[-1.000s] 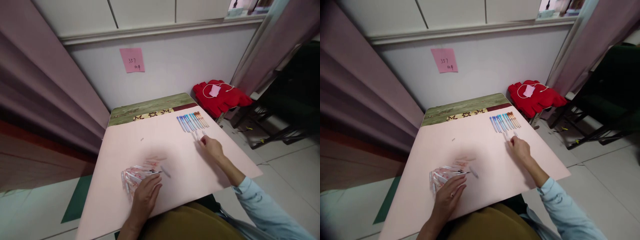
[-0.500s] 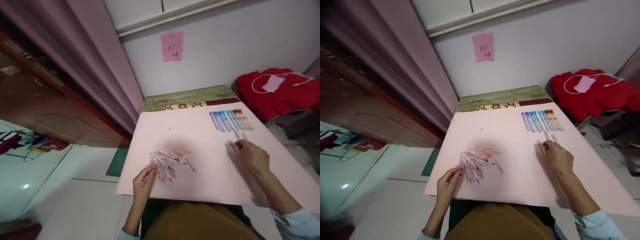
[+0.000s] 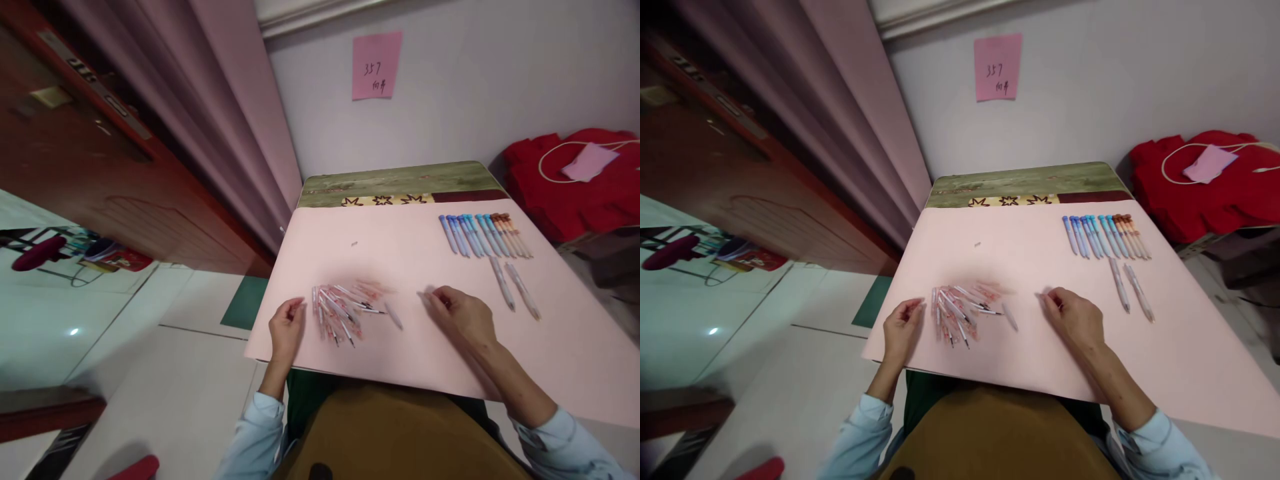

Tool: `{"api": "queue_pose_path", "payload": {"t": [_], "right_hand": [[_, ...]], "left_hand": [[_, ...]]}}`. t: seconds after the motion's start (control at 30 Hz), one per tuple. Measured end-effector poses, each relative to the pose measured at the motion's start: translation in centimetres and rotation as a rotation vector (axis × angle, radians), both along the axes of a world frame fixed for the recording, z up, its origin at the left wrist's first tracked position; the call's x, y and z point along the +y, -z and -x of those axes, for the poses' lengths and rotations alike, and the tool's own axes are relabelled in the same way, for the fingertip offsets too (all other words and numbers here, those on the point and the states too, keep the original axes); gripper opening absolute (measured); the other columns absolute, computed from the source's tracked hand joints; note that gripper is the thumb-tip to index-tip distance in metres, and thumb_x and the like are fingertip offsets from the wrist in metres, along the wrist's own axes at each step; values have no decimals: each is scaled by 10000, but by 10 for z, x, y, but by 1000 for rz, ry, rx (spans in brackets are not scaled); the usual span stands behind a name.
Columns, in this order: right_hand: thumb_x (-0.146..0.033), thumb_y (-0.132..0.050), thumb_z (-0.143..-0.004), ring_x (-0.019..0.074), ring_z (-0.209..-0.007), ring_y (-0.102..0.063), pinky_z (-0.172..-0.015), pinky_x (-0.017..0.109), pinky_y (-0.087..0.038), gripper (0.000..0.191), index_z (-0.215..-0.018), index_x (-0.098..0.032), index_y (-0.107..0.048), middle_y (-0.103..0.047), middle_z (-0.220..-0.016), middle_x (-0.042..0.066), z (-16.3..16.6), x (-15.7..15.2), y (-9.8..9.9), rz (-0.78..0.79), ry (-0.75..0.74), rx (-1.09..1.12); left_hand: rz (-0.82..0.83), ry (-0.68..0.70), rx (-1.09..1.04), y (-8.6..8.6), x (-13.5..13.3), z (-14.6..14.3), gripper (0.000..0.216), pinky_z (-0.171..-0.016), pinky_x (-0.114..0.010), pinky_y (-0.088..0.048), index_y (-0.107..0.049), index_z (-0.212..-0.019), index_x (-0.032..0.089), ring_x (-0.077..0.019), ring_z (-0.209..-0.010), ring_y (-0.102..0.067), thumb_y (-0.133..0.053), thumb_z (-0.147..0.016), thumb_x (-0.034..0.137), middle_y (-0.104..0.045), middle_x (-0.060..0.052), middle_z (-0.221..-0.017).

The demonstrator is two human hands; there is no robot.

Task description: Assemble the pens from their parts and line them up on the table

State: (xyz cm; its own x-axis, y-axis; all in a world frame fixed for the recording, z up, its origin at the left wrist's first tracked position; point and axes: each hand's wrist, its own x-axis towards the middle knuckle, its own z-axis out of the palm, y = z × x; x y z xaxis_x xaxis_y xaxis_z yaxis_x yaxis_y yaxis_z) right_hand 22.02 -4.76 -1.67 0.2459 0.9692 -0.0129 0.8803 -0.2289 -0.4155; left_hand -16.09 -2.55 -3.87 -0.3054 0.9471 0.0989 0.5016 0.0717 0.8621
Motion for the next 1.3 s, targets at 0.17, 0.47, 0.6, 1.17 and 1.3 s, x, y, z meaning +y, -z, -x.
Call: {"api": "queue_pose_path", "payload": {"t": [0.17, 0.47, 0.6, 1.17, 1.3], "right_hand": [[-533, -476, -888, 199, -616, -605, -553, 275, -328, 366, -812, -250, -696, -691, -680, 21, 10, -2, -2, -29, -44, 18], [-363, -527, -908, 146, -719, -629, -620, 244, -403, 216, -936, -269, -720, -700, -920, 16, 60, -10, 4, -113, -346, 107], [-339, -481, -960, 150, -766, -618, -584, 251, -341, 250, -969, -265, -720, -682, -947, 35, 85, -5, 10, -104, -477, -119], [-246, -463, -950, 193, -750, -535, -690, 319, -289, 228, -840, -169, -648, -639, -840, 81, 70, 0, -4, -251, -554, -406], [-266, -465, -933, 183, -689, -553, -632, 303, -292, 191, -899, -188, -636, -676, -852, 66, 49, -5, -6, -178, -410, -339]], "left_hand": [[-75, 78, 118, 9, 11, -10, 259, -715, -280, -500, -711, -965, 187, -158, -722, -612, -606, -817, 372, -699, -59, -914], [-91, 70, 93, 15, 10, -11, 243, -733, -285, -500, -705, -934, 187, -172, -792, -632, -566, -849, 367, -698, -61, -915], [-82, 74, 88, 14, 9, -12, 237, -727, -285, -501, -705, -920, 196, -167, -758, -626, -563, -843, 369, -698, -54, -898], [201, 93, 205, 1, 38, -9, 210, -629, -288, -432, -692, -769, 200, -177, -641, -607, -604, -749, 389, -689, -21, -701], [209, 79, 205, -1, 36, -13, 227, -613, -277, -431, -697, -783, 204, -171, -630, -606, -594, -757, 405, -686, -10, -690]]}}
